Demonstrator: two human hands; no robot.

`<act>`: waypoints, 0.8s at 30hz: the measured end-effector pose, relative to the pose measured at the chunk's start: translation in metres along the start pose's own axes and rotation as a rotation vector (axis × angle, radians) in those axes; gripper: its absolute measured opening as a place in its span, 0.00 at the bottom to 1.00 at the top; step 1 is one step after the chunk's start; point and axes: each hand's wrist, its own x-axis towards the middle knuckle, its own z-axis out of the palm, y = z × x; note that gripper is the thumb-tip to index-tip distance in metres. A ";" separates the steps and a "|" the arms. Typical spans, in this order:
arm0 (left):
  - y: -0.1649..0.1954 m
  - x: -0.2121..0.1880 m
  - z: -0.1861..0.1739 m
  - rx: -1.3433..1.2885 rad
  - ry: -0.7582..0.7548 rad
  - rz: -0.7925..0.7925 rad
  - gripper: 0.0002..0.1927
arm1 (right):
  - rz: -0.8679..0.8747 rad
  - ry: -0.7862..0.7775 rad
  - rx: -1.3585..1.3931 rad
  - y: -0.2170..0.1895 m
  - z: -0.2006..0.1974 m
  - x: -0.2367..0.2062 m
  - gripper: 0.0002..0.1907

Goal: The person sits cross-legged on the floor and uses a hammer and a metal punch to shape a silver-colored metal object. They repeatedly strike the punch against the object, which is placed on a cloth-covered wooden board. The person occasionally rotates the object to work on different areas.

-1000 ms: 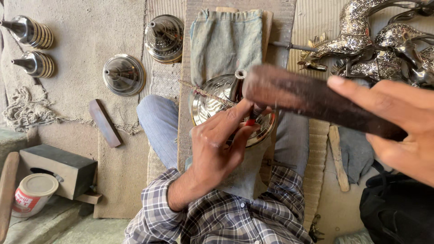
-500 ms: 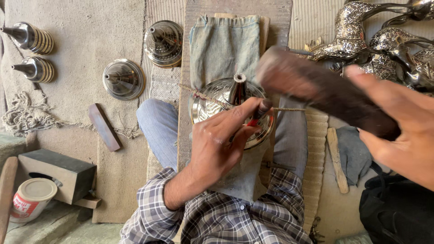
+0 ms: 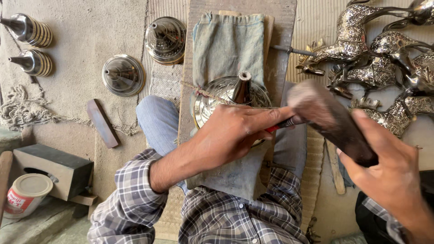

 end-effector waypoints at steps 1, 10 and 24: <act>-0.001 0.001 -0.001 -0.014 0.028 0.066 0.29 | 0.096 0.060 0.144 0.001 0.005 -0.005 0.49; -0.008 0.016 0.007 -0.069 -0.175 0.041 0.29 | 0.269 0.174 0.508 0.013 0.037 -0.045 0.51; -0.015 0.014 -0.006 -0.121 -0.123 0.048 0.29 | 0.280 0.331 0.576 0.028 0.033 -0.066 0.31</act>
